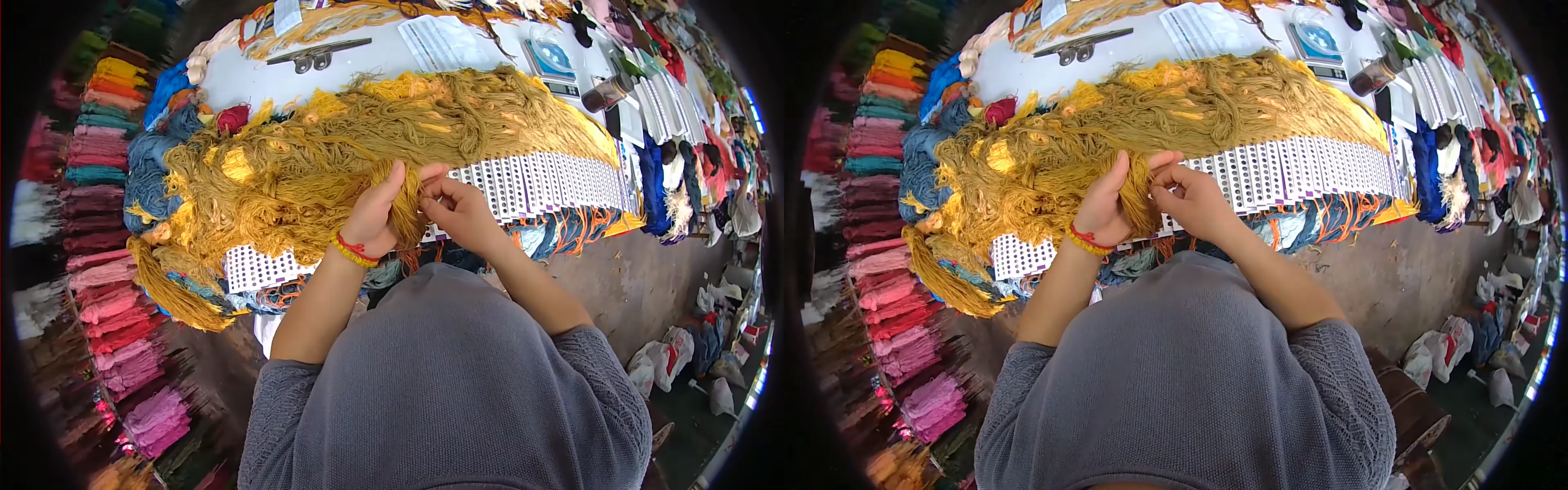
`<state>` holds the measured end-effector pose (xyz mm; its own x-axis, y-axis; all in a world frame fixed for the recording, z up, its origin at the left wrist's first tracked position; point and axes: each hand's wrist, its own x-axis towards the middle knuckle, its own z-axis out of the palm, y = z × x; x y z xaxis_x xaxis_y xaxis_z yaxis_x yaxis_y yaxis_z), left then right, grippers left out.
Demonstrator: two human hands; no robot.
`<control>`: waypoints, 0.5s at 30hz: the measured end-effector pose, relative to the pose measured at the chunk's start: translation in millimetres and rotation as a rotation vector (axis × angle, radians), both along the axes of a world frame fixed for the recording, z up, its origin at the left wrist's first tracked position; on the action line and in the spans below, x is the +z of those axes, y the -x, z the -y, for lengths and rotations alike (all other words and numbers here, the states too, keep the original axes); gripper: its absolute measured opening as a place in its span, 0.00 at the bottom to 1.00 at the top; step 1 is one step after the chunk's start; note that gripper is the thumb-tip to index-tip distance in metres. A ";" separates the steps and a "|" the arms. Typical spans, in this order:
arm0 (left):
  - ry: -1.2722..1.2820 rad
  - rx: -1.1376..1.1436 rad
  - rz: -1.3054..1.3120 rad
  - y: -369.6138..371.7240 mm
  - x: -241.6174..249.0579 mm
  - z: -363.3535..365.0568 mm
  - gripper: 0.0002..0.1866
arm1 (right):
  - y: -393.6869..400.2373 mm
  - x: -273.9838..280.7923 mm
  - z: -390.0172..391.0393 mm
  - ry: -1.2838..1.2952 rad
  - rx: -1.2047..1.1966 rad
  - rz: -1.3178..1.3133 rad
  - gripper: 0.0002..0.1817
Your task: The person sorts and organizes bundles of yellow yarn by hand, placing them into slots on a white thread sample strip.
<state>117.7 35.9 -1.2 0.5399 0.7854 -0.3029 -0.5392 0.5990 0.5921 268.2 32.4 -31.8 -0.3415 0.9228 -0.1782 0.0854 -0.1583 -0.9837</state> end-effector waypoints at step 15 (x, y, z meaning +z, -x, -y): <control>0.061 0.024 0.038 12.8 7.5 4.3 0.28 | -5.6 30.0 -2.4 0.288 0.033 -0.286 0.08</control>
